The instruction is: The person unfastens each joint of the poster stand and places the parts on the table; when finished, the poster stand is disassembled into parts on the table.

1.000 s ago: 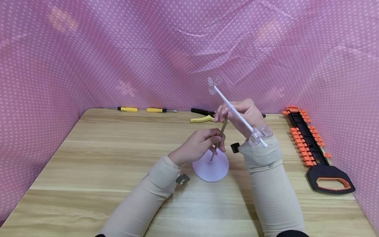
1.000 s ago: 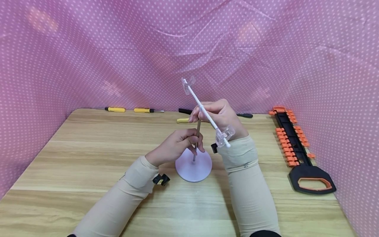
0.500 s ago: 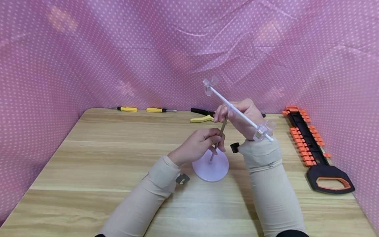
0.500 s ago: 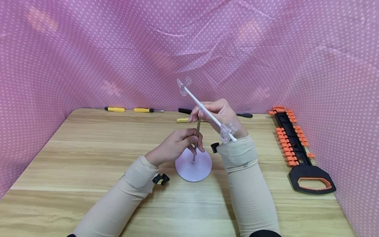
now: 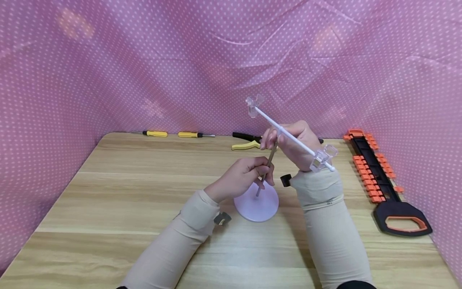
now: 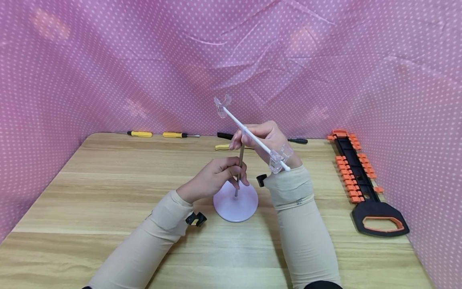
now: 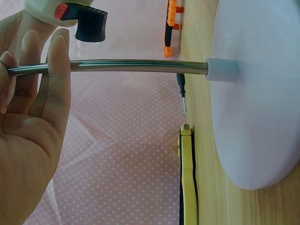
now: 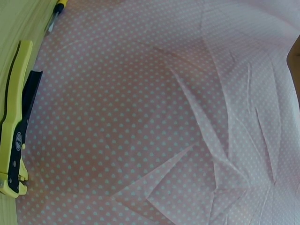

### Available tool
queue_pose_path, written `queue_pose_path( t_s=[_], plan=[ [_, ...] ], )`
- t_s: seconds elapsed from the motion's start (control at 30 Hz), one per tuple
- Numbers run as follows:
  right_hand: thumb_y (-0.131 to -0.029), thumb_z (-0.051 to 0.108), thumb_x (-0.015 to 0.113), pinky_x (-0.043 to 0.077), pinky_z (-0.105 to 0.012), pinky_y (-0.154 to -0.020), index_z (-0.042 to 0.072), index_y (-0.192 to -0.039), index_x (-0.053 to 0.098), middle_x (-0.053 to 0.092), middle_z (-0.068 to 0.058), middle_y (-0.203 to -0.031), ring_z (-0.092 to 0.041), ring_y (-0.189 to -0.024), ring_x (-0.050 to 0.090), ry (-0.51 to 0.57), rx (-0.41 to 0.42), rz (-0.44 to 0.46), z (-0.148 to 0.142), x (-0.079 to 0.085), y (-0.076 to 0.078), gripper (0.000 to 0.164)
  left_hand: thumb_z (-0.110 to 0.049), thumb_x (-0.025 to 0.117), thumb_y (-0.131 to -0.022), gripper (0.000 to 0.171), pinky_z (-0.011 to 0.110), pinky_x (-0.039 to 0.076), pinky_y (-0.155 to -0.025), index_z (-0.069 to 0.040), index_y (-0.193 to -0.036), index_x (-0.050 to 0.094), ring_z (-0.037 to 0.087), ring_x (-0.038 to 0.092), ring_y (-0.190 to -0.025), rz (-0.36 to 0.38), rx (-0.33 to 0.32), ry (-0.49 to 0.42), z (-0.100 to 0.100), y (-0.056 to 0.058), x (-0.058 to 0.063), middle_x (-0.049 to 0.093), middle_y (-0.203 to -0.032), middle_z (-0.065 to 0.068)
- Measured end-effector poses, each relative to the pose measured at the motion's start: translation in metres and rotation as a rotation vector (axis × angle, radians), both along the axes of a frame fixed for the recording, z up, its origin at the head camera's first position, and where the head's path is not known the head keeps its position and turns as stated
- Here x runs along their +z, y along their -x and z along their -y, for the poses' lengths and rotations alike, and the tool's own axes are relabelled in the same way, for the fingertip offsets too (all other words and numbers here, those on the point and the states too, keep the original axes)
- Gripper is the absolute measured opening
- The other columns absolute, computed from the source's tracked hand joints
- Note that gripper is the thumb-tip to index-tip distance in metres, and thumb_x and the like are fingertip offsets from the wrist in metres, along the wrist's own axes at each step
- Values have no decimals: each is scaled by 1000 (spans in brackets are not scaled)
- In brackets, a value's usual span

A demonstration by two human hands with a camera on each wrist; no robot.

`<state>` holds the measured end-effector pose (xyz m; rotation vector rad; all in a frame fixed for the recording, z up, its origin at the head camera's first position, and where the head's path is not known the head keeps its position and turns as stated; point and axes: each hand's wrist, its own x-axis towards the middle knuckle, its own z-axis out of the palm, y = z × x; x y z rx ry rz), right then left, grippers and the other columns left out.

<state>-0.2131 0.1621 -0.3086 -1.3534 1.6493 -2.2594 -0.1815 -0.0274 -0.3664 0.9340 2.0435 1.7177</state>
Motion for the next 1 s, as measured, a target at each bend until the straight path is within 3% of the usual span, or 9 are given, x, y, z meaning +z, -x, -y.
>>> queue_pose_path(
  t_s=[0.4, 0.83, 1.0],
  plan=[
    [-101, 22, 75, 58, -34, -86, 12, -97, 84, 78, -1, -88, -20, -92, 71, 66, 113, -30, 1, -3, 6, 14, -8, 47, -113, 23, 38, 68, -79, 2, -108, 67, 22, 72, -93, -13, -2, -1, 0, 1, -1, 72, -92, 12],
    [-100, 19, 75, 58, -36, -85, 9, -96, 83, 77, -4, -84, -23, -90, 71, 87, 131, -12, 1, -1, 4, 14, -8, 46, -113, 23, 37, 68, -79, 3, -107, 66, 23, 72, -94, -8, -1, 10, 0, 1, -1, 72, -92, 12],
    [-102, 19, 72, 57, -36, -87, 11, -99, 83, 78, 0, -87, -21, -91, 71, 66, 129, -36, 1, 0, 3, 15, -8, 46, -113, 24, 36, 68, -79, 8, -110, 65, 22, 72, -94, -7, -1, 12, 0, 1, -1, 72, -93, 16]
  ],
)
